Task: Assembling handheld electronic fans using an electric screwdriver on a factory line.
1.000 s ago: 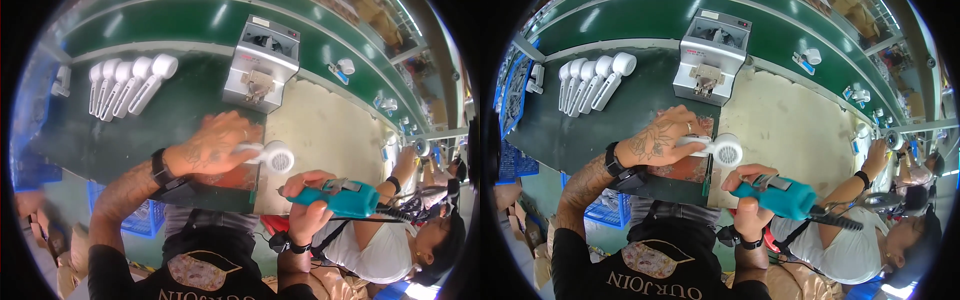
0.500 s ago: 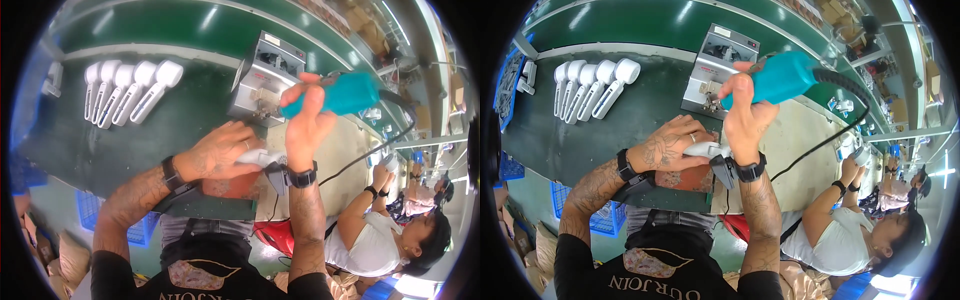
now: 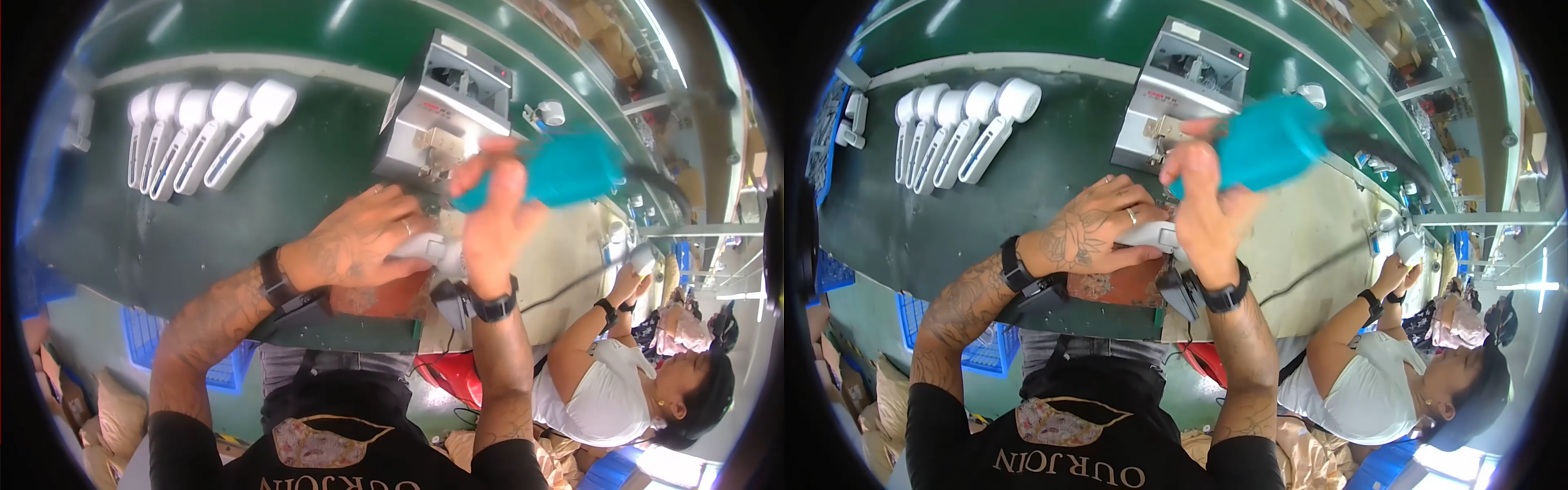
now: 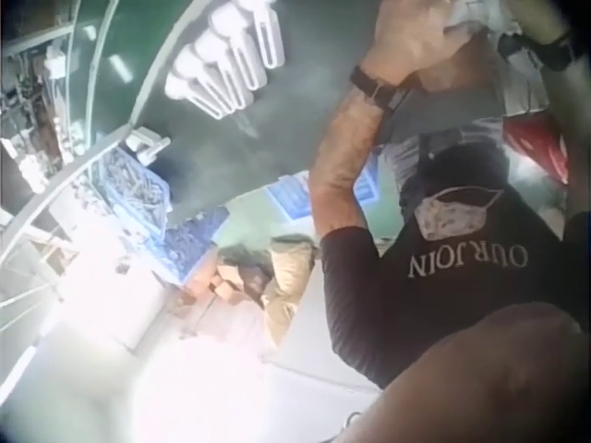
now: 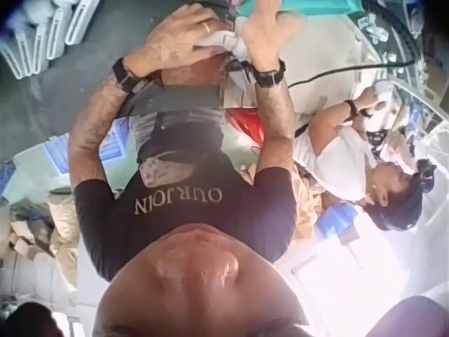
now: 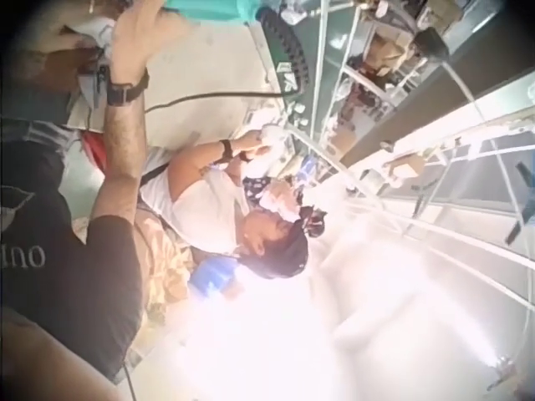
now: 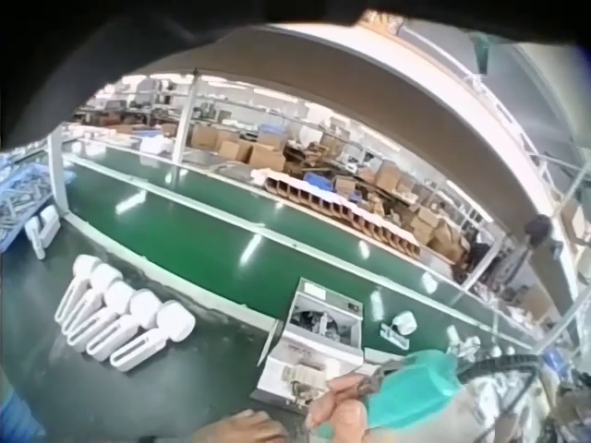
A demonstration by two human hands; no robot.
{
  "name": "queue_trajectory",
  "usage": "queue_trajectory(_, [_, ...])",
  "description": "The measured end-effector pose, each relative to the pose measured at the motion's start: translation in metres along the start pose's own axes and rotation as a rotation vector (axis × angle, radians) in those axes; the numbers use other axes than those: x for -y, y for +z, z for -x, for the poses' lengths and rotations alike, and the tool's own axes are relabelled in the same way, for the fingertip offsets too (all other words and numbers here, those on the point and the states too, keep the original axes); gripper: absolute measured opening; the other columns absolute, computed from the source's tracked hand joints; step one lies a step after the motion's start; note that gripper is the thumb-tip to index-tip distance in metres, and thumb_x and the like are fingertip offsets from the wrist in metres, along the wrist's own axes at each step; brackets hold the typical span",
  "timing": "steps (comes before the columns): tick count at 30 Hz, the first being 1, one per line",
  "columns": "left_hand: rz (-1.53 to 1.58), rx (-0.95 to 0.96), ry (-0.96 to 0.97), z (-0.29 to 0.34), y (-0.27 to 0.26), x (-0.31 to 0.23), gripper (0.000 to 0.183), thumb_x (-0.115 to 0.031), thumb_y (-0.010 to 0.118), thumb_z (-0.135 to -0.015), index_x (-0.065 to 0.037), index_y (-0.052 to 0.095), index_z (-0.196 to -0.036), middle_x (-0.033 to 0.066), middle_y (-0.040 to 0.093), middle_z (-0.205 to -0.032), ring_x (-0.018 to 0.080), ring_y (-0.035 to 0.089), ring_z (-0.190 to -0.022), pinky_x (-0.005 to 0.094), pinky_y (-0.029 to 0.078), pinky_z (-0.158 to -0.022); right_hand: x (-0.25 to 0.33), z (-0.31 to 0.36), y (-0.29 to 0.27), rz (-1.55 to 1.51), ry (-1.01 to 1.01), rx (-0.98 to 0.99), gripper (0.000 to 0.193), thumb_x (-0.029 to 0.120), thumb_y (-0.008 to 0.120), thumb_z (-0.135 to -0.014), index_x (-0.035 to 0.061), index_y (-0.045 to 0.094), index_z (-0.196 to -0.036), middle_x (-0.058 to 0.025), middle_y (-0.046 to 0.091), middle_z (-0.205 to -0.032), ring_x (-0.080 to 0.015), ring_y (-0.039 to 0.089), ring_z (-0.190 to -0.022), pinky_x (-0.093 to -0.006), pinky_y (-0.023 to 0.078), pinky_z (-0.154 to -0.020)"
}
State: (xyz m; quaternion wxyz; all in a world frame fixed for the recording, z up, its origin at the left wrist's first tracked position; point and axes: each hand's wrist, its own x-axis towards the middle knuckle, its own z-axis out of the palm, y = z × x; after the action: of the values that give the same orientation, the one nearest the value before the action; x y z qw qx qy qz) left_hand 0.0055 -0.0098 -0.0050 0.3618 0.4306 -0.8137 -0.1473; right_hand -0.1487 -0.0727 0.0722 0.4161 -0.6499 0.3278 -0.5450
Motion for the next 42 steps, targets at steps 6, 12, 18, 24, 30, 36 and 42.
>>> queue_trajectory(6, [0.05,0.037,-0.032,-0.003,-0.005,-0.006,0.042,-0.035,0.084,-0.087,-0.012,0.073,-0.121,0.0053,0.065,-0.115,0.0281,0.062,-0.106,0.0429,0.05,-0.094,0.009,0.028,-0.029,-0.046,0.024,-0.026,0.067,0.058,0.067,-0.102,-0.0057,0.055,-0.121,-0.0091,0.059,-0.075,-0.0193,0.058,-0.066,-0.0343,0.048,-0.06])
queue_trajectory(12, [0.061,0.035,-0.026,-0.003,-0.004,-0.005,0.042,-0.034,0.084,-0.087,-0.012,0.073,-0.121,0.0055,0.066,-0.115,0.0276,0.062,-0.106,0.0421,0.05,-0.095,0.006,0.031,-0.032,-0.064,0.019,-0.015,0.067,0.058,0.067,-0.102,-0.0057,0.055,-0.121,-0.0089,0.059,-0.076,-0.0196,0.058,-0.065,-0.0347,0.048,-0.06])
queue_trajectory(18, [0.071,0.049,-0.034,-0.004,-0.005,-0.007,0.042,-0.034,0.084,-0.088,-0.012,0.073,-0.121,0.0053,0.066,-0.116,0.0274,0.062,-0.106,0.042,0.05,-0.095,0.001,0.032,-0.031,-0.064,-0.006,-0.049,0.065,0.056,0.067,-0.103,-0.0051,0.055,-0.119,-0.009,0.059,-0.076,-0.0201,0.058,-0.065,-0.0348,0.048,-0.06])
queue_trajectory(24, [0.059,0.057,0.005,-0.005,-0.003,-0.006,0.042,-0.034,0.076,-0.092,-0.007,0.068,-0.124,0.009,0.06,-0.11,0.0305,0.057,-0.104,0.0435,0.049,-0.09,-0.001,0.035,-0.03,-0.056,0.035,-0.026,0.056,0.053,0.067,-0.104,-0.0014,0.053,-0.11,-0.009,0.058,-0.077,-0.0201,0.057,-0.065,-0.0356,0.05,-0.059])
queue_trajectory(30, [-0.011,0.057,0.011,-0.006,-0.005,-0.009,0.043,-0.033,0.076,-0.092,-0.006,0.067,-0.124,0.0091,0.06,-0.111,0.0308,0.056,-0.105,0.0442,0.048,-0.09,-0.006,0.035,-0.03,-0.092,-0.027,0.051,0.05,0.05,0.063,-0.107,0.0009,0.052,-0.105,-0.0088,0.055,-0.078,-0.0207,0.056,-0.064,-0.037,0.05,-0.059])
queue_trajectory(36, [-0.006,0.038,0.016,-0.003,-0.001,-0.008,0.044,-0.034,0.077,-0.091,-0.006,0.067,-0.124,0.0092,0.059,-0.109,0.0308,0.056,-0.104,0.0438,0.048,-0.089,-0.001,0.031,-0.033,-0.074,0.078,0.037,0.05,0.05,0.06,-0.108,0.0,0.053,-0.107,-0.0086,0.057,-0.078,-0.0203,0.057,-0.066,-0.0362,0.051,-0.062])
queue_trajectory(42, [0.03,-0.006,0.024,-0.004,-0.005,-0.009,0.044,-0.034,0.079,-0.089,-0.007,0.068,-0.122,0.0085,0.059,-0.105,0.0302,0.057,-0.1,0.0424,0.049,-0.087,0.008,0.007,-0.025,-0.1,-0.008,-0.028,0.052,0.048,0.058,-0.11,-0.0034,0.058,-0.117,-0.0072,0.06,-0.079,-0.0196,0.062,-0.071,-0.0347,0.051,-0.065])
